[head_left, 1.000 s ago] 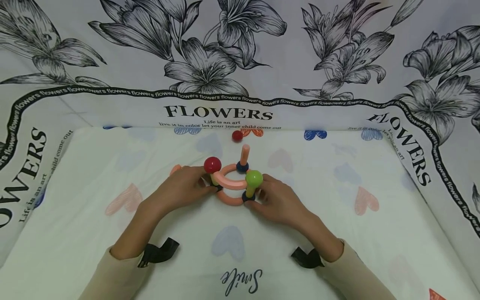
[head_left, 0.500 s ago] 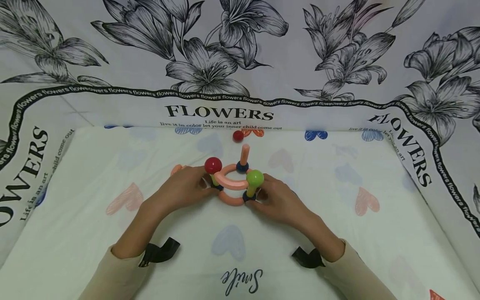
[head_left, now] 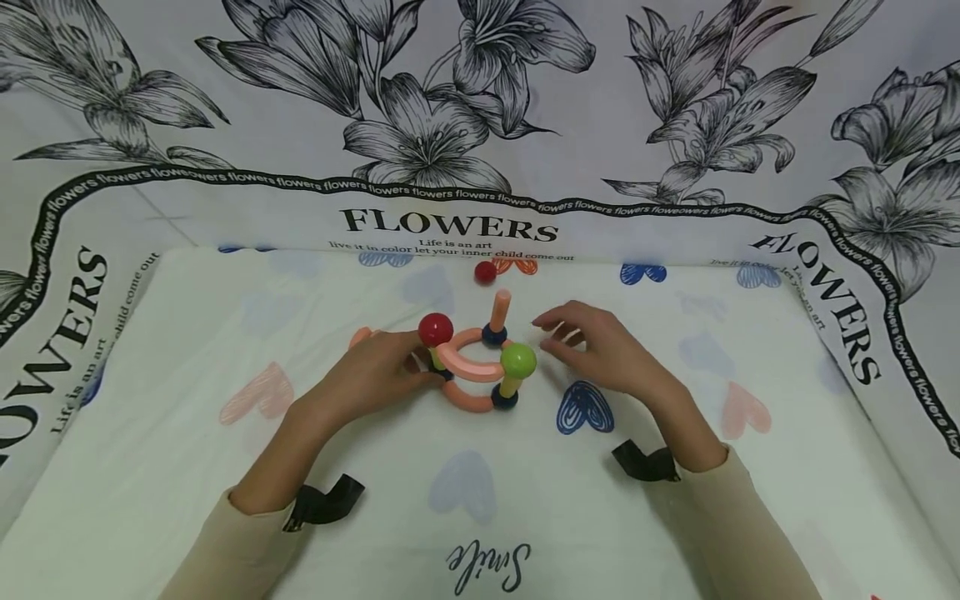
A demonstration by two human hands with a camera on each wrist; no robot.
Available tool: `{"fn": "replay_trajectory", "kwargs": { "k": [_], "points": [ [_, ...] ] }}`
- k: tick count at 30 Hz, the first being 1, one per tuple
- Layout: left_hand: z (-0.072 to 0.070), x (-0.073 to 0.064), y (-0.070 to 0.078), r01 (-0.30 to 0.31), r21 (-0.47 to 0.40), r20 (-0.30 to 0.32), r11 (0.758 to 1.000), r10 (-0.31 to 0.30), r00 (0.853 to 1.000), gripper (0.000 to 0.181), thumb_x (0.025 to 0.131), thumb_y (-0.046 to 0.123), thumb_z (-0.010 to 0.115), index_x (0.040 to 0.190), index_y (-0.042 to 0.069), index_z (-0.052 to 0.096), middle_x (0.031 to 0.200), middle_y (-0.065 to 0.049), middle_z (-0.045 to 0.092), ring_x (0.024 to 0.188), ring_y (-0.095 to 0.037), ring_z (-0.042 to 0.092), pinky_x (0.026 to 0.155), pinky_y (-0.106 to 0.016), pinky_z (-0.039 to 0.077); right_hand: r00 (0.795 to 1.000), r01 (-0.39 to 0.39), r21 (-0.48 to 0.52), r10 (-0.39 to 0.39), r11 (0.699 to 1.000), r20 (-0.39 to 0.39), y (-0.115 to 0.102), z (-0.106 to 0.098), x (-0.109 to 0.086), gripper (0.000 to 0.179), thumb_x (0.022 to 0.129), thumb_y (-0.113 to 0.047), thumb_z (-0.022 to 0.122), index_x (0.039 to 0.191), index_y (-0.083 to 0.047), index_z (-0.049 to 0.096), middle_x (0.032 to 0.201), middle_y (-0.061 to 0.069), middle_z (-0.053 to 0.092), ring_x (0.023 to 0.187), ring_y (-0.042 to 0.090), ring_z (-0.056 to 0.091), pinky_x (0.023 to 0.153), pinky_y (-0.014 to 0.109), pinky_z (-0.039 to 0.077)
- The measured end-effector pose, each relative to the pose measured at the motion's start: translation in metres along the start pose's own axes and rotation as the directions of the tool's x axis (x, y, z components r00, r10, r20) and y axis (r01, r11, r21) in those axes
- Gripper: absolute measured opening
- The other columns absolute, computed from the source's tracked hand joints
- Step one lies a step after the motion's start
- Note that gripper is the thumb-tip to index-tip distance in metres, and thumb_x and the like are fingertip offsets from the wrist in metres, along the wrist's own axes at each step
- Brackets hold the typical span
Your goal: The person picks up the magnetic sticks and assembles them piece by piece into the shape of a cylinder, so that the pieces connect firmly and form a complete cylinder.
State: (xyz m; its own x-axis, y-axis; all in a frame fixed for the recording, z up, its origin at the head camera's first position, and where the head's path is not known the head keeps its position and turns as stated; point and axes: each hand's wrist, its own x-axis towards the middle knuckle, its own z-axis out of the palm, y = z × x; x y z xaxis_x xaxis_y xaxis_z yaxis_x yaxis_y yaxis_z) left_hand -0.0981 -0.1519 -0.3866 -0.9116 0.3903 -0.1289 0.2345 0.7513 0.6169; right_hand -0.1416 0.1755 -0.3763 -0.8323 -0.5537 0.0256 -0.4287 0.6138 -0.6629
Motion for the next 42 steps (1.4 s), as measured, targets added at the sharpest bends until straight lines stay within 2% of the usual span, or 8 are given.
{"fn": "replay_trajectory", "kwargs": {
  "k": [5,10,17,23,30,33,38,42],
  "points": [
    [0.0,0.001,0.003,0.004,0.01,0.027,1.0,-0.004,1.0,0.03,0.092,0.026,0.083,0.119,0.016,0.074,0.103,0.003,0.079,0.099,-0.018,0.074,0.092,-0.043,0.06,0.996,-0.04,0.001,0.04,0.999,-0.077,0.004,0.0,0.036,0.035,0.103,-0.011,0.069,0.137,-0.005,0.067,0.135,0.016,0.068,0.118,0.031,0.071,0.1,0.047,0.061],
    [-0.001,0.001,0.002,0.022,0.011,0.038,1.0,-0.022,0.999,0.027,0.093,0.025,0.082,0.117,0.015,0.074,0.103,0.001,0.079,0.098,-0.019,0.074,0.091,-0.044,0.061,0.99,-0.1,-0.092,0.089,0.991,-0.113,0.007,0.006,0.072,0.035,0.104,-0.017,0.067,0.139,-0.009,0.067,0.135,0.015,0.065,0.123,0.031,0.066,0.104,0.046,0.058],
    [-0.003,-0.002,0.002,0.036,0.031,0.057,0.999,-0.038,0.998,0.03,0.094,0.03,0.081,0.119,0.014,0.075,0.106,0.001,0.079,0.1,-0.02,0.073,0.093,-0.045,0.06,0.989,-0.044,-0.11,0.027,0.993,-0.147,0.009,0.015,0.102,0.035,0.104,-0.018,0.067,0.138,-0.011,0.068,0.138,0.011,0.067,0.117,0.028,0.066,0.102,0.046,0.055],
    [-0.002,-0.001,0.006,0.043,0.072,0.026,0.996,-0.045,0.999,0.03,0.092,0.032,0.083,0.115,0.013,0.077,0.102,0.002,0.08,0.097,-0.019,0.073,0.09,-0.043,0.06,0.995,-0.027,-0.125,0.015,0.992,-0.097,0.007,0.027,0.113,0.041,0.103,-0.021,0.069,0.143,-0.013,0.064,0.144,0.007,0.063,0.124,0.025,0.065,0.107,0.046,0.053],
    [0.001,0.001,0.007,0.036,0.08,-0.017,0.996,-0.035,0.999,0.022,0.092,0.029,0.082,0.109,0.015,0.079,0.097,0.003,0.079,0.093,-0.018,0.073,0.087,-0.041,0.06,0.999,0.024,-0.182,-0.018,0.983,0.037,0.008,0.028,0.115,0.038,0.105,-0.019,0.066,0.142,-0.012,0.066,0.157,0.007,0.057,0.152,0.025,0.047,0.129,0.045,0.034],
    [0.001,0.001,0.009,0.04,0.083,-0.019,0.996,-0.039,0.999,0.022,0.093,0.028,0.082,0.11,0.014,0.079,0.098,0.003,0.08,0.094,-0.018,0.073,0.087,-0.042,0.061,1.0,0.018,-0.193,-0.012,0.981,0.029,0.008,0.025,0.114,0.035,0.104,-0.019,0.067,0.139,-0.013,0.07,0.151,0.006,0.061,0.148,0.025,0.051,0.126,0.044,0.038],
    [-0.001,0.003,0.009,0.03,0.084,-0.023,0.996,-0.028,0.999,0.023,0.093,0.028,0.081,0.111,0.013,0.079,0.099,0.001,0.08,0.095,-0.02,0.074,0.087,-0.043,0.061,0.999,0.003,-0.152,-0.008,0.988,-0.031,0.008,0.025,0.112,0.031,0.102,-0.016,0.071,0.132,-0.011,0.073,0.134,0.007,0.066,0.126,0.024,0.061,0.116,0.043,0.047],
    [0.0,0.002,0.006,0.035,0.086,-0.022,0.996,-0.033,0.999,0.022,0.093,0.028,0.081,0.109,0.015,0.078,0.098,0.003,0.079,0.094,-0.019,0.073,0.086,-0.043,0.061,1.0,0.003,-0.142,-0.006,0.99,-0.024,0.009,0.03,0.111,0.029,0.1,-0.011,0.072,0.129,-0.008,0.074,0.128,0.009,0.067,0.116,0.023,0.063,0.109,0.041,0.051]
  ]
}}
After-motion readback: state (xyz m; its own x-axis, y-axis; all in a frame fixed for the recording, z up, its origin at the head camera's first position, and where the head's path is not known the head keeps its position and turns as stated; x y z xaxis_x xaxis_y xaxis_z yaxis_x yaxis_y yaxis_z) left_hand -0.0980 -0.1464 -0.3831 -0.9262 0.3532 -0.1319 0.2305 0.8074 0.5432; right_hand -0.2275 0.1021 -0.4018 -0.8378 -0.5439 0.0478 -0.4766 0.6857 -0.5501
